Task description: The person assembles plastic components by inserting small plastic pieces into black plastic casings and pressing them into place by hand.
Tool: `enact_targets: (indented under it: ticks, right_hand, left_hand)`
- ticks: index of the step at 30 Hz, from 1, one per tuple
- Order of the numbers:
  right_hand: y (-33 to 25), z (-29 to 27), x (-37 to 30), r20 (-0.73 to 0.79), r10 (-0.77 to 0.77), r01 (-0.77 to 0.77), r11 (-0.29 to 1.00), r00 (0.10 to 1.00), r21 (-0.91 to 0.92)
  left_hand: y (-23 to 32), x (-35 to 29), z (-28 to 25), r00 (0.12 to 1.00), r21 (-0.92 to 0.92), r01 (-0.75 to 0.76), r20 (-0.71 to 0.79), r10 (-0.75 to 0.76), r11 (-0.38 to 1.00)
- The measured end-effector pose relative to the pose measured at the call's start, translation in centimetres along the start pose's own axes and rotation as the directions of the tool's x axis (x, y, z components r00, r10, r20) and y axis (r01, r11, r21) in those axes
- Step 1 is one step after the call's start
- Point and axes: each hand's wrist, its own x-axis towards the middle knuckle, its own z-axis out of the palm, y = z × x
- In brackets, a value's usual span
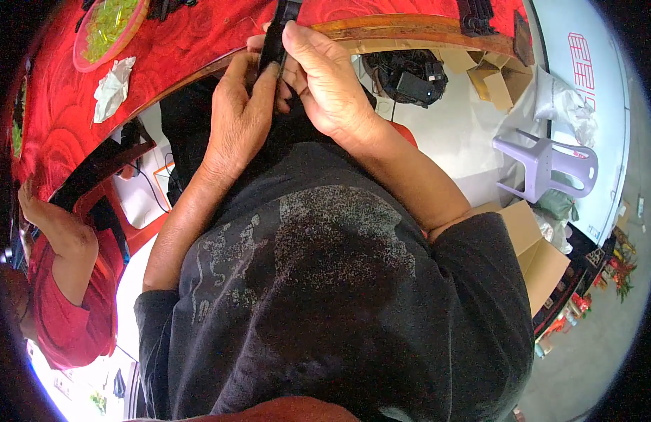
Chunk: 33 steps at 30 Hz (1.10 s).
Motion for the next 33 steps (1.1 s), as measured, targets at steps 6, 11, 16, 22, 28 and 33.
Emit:
enact_targets:
  ticks: [6, 11, 16, 22, 28, 33]
  right_hand:
    - [0.2, 0.3, -0.2, -0.009, -0.02, 0.02, 1.0, 1.0, -0.013]
    - [0.0, 0.2, -0.4, -0.01, -0.031, 0.03, 0.996, 0.999, -0.082]
    - [0.0, -0.2, -0.7, -0.025, -0.002, 0.0, 0.998, 1.0, -0.07]
    - [0.1, 0.1, -1.0, -0.014, 0.004, -0.005, 0.994, 1.0, -0.113]
    - [0.3, 0.4, -1.2, -0.02, 0.007, -0.009, 0.992, 1.0, -0.128]
    - [0.3, 0.8, -1.4, -0.019, -0.007, 0.004, 0.984, 1.0, -0.178]
  left_hand:
    - [0.5, -0.2, 0.0, 0.998, -0.081, 0.065, 0.021, -0.063, 0.995]
    - [0.6, 0.0, 0.0, 0.999, -0.102, 0.038, -0.027, -0.041, 0.994]
    - [0.6, 0.1, 0.1, 0.998, -0.109, 0.047, -0.024, -0.05, 0.993]
    - [0.4, 0.1, 0.1, 0.998, -0.124, 0.054, -0.034, -0.059, 0.991]
    - [1.1, 0.1, 0.0, 0.995, -0.187, 0.092, -0.027, -0.099, 0.978]
    - [1.1, -0.3, 0.4, 0.991, -0.315, 0.075, -0.086, -0.107, 0.946]
